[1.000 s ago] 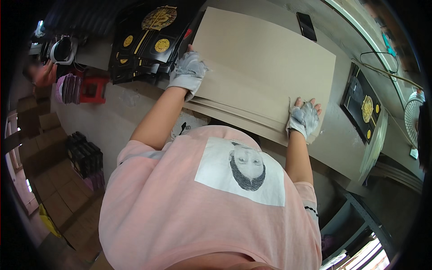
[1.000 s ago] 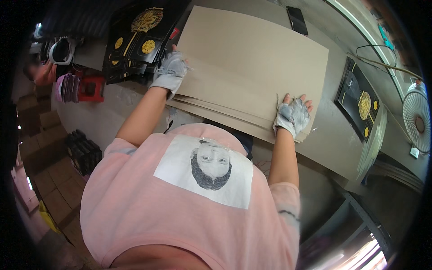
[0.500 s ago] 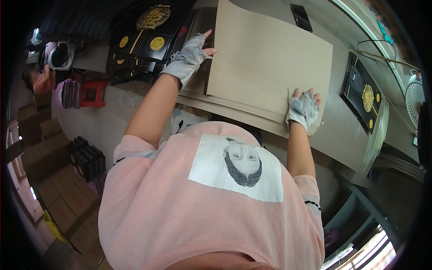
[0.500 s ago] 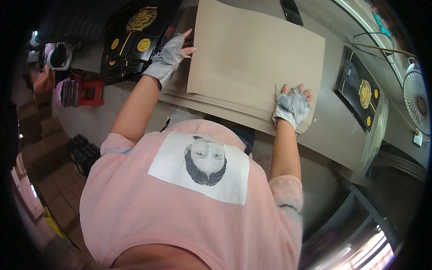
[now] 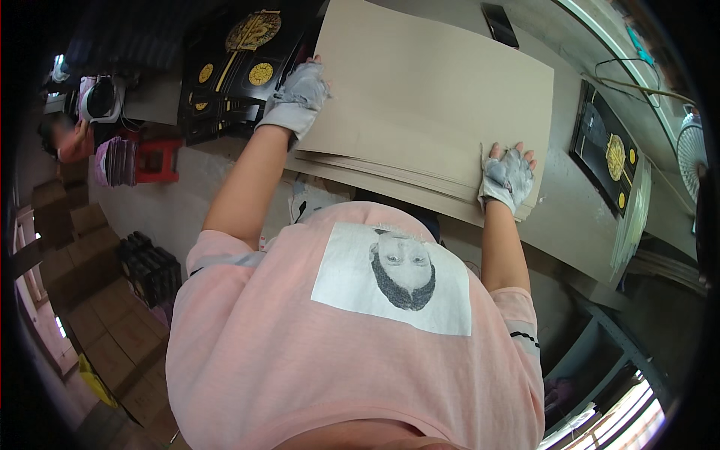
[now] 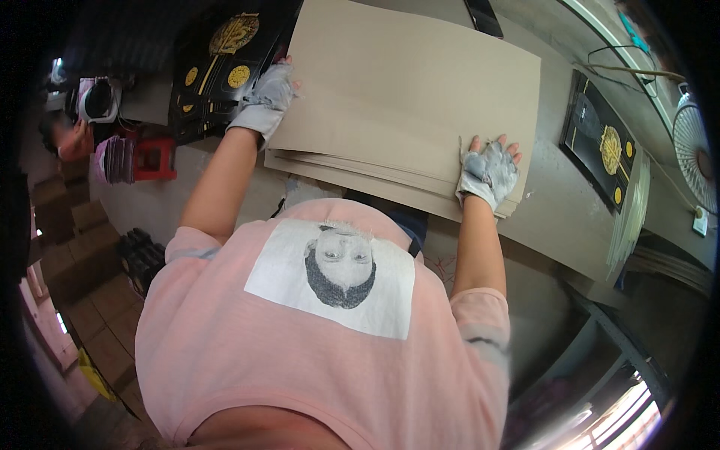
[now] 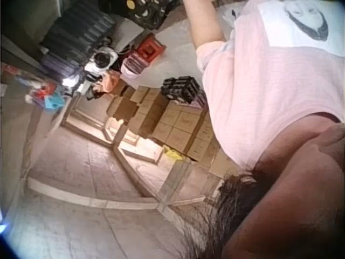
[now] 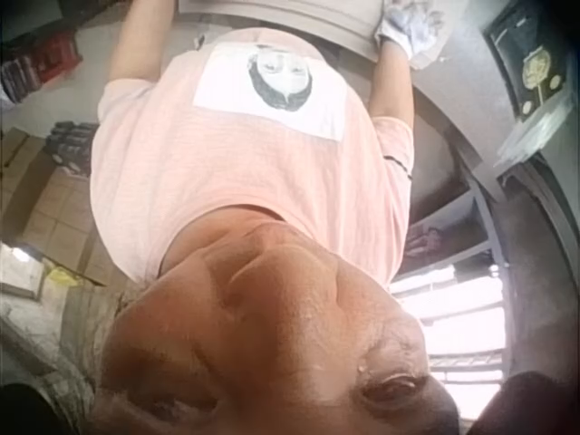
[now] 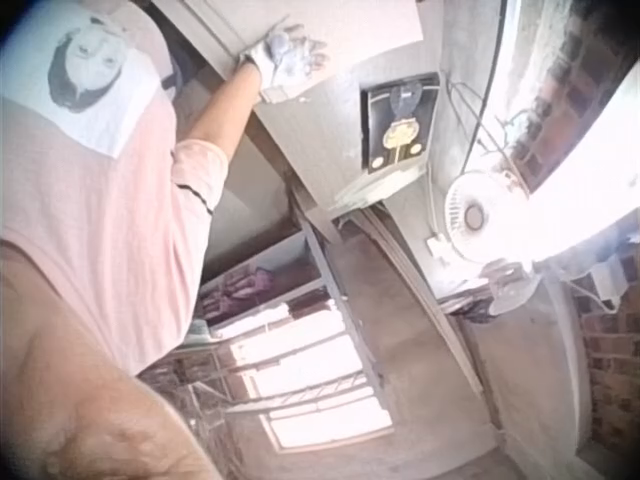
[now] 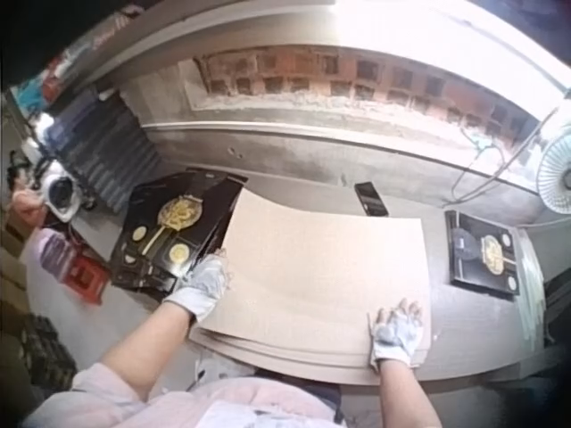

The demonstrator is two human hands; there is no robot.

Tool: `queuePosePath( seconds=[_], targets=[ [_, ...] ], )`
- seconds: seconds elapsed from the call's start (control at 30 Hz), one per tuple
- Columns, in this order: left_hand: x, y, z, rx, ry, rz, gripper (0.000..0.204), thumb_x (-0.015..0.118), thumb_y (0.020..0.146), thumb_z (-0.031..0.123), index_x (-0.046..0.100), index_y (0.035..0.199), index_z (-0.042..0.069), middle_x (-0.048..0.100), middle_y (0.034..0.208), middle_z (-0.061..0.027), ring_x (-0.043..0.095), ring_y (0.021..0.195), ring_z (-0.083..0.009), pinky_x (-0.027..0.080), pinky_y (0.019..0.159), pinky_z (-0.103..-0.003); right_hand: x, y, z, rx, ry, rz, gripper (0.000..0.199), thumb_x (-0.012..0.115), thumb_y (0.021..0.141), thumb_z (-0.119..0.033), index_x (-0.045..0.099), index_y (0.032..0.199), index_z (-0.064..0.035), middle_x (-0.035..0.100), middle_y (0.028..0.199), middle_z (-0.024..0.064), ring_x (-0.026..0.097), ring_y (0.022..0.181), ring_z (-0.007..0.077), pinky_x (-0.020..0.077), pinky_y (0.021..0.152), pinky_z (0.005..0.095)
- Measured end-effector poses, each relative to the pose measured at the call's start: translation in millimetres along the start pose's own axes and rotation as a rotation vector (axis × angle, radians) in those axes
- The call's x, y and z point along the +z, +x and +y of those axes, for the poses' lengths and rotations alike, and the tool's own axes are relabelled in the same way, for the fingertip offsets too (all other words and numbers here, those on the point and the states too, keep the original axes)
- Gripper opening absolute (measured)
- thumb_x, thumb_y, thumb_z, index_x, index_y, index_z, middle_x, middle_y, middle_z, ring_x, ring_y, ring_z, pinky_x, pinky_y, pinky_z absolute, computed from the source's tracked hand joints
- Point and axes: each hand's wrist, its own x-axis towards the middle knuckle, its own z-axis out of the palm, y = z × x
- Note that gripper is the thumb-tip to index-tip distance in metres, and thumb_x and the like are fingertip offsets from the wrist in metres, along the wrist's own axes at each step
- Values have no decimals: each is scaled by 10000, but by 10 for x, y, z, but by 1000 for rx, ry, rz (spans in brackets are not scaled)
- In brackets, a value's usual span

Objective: The person is assembling or organizing paper/cardboard packaging items with decorative prints.

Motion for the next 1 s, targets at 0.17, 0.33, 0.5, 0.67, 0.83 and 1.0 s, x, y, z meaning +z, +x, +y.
queuePosePath(
  seconds=[0.17, 0.33, 0.5, 0.67, 0.83, 1.0],
  targets=[
    [116, 0, 422, -76, 349, -65, 727, 667, 948, 394, 443, 1535, 29, 458, 1514, -323, 435, 1432, -451, 391, 1167, -492, 34, -8, 35, 25, -17, -5, 775, 426, 1014, -604, 382, 1595, -93, 321, 1655, 229, 266, 1551, 392, 261, 1226, 493],
    [82, 77, 570, -54, 558, -39, 678, 655, 972, 369, 461, 1527, 32, 601, 1388, -259, 618, 1253, -375, 499, 1051, -431, 75, 4, 56, 23, 11, 14, 759, 439, 1009, -597, 423, 1576, -92, 343, 1644, 231, 292, 1540, 397, 272, 1218, 504],
    [-197, 310, 670, -497, -894, 72, 630, 702, 983, 177, 451, 1547, 52, 651, 1097, -77, 628, 898, -140, 543, 844, -261, 95, -15, 100, -139, -38, 71, 734, 500, 982, -581, 496, 1522, -84, 419, 1596, 234, 349, 1509, 399, 313, 1200, 511],
    [3, 354, 751, -334, -585, -46, 931, 849, 875, 213, 311, 1617, 55, 665, 1105, -121, 642, 920, -161, 546, 852, -287, 74, -210, -497, -650, 141, 75, 676, 611, 931, -566, 611, 1406, -84, 539, 1505, 198, 471, 1427, 365, 368, 1172, 493],
    [201, 315, 1032, -292, -515, -25, 1053, 888, 813, 378, 307, 1602, -8, 694, 1021, -116, 664, 908, -181, 535, 840, -300, -45, -383, -1494, -882, 761, -124, 784, 690, 852, -668, 680, 1257, 3, 654, 1299, 256, 582, 1275, 419, 453, 1092, 462],
    [307, 317, 993, -216, -330, -11, 1080, 890, 772, 476, 364, 1574, -20, 710, 1079, -129, 678, 989, -255, 522, 923, -370, -230, -484, -1888, -894, 872, -367, 922, 701, 791, -757, 680, 1230, 53, 675, 1241, 267, 609, 1217, 426, 474, 1045, 474]
  ],
)
